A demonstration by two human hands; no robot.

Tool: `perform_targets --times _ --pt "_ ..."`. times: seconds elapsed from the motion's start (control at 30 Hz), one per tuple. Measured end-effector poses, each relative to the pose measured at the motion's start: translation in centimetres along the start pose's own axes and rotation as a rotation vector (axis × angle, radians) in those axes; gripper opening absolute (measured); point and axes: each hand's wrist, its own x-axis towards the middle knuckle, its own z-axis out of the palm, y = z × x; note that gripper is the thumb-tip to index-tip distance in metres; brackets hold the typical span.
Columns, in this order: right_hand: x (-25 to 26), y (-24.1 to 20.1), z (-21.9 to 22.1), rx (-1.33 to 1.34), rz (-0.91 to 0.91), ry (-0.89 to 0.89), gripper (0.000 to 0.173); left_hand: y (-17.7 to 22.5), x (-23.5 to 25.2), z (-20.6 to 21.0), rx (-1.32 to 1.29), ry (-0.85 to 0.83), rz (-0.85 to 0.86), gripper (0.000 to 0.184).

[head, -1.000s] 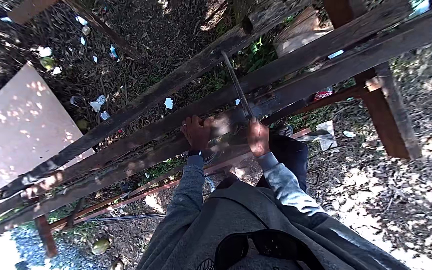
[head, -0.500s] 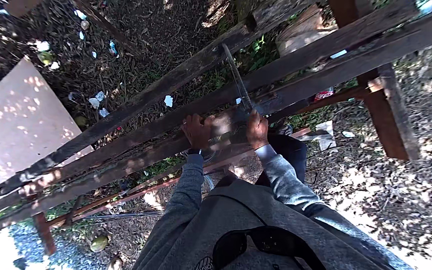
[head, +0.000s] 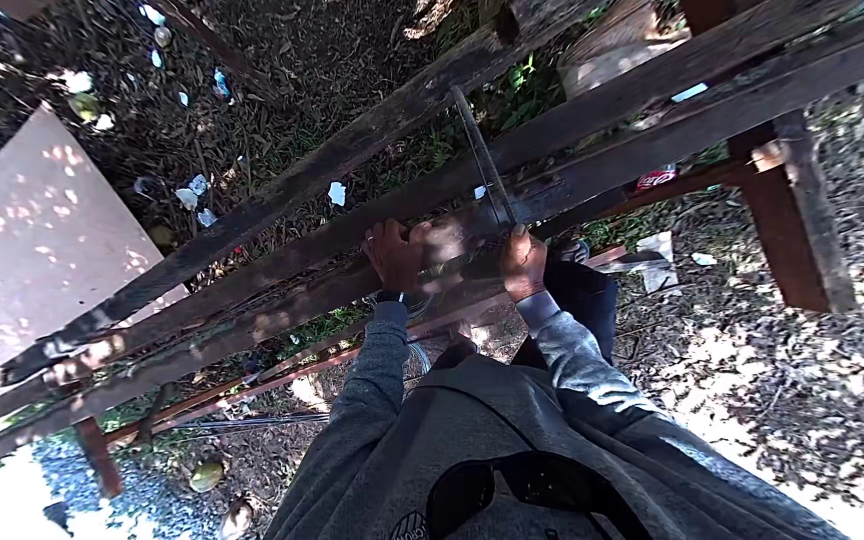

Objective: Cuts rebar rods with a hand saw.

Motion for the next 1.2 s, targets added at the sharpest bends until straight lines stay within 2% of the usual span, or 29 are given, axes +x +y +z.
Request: perform_targets --times 0.07,0.17,0.27,0.4,0.47,0.63,0.77,0.83,0.93,1.0,1.1,1.2 --pt "0.8 -0.1 0.4 0.080 0.021 -0.007 0.068 -0.1 -0.5 -0.5 -0.008 -0.049 0.053 0.051" --pt "-0.1 0.3 -0.6 0.103 0.036 -0.020 0.069 -1.0 -0.7 0.5 0.000 -0.013 0.075 0.053" --pt "-4.9 2.6 -2.7 0.058 0.032 0.005 0.076 -1.1 -0.8 0.7 -0.001 -0.015 0.070 0.054" --pt "-11.2 3.0 -5.5 0.173 0.007 0.012 0.068 -0.7 -0.4 0.7 -0.016 0.019 0.048 0.052" --pt "-9.8 1.7 -5.1 0.117 -0.002 0.014 0.067 0.1 0.5 0.5 -0.018 0.039 0.002 0.053" --pt "1.0 -0.7 0.3 -0.076 0.040 -0.003 0.077 -0.1 -0.2 0.2 -0.018 0.013 0.011 0.053" --pt "2.0 -2.0 0.5 -0.007 0.137 -0.011 0.076 -0.4 -1.1 -0.8 -0.004 -0.050 0.042 0.051" --pt "1.9 -1.7 0.3 -0.007 0.111 -0.012 0.076 0.2 0.2 0.1 -0.020 0.002 -0.009 0.053" --pt "-0.6 0.3 -0.8 0.023 0.033 -0.014 0.075 -0.6 -0.1 0.6 -0.005 -0.004 0.033 0.055" --pt "-4.6 2.4 -2.4 0.044 0.030 -0.004 0.078 -0.9 -0.5 0.6 -0.003 -0.018 0.060 0.055" --pt "-10.7 3.4 -4.6 0.154 0.020 0.014 0.069 -1.2 -0.7 0.6 -0.002 -0.018 0.071 0.057" --pt "-9.2 1.4 -4.6 0.114 0.029 0.021 0.068 -0.9 -1.0 0.1 -0.014 -0.021 0.076 0.056"
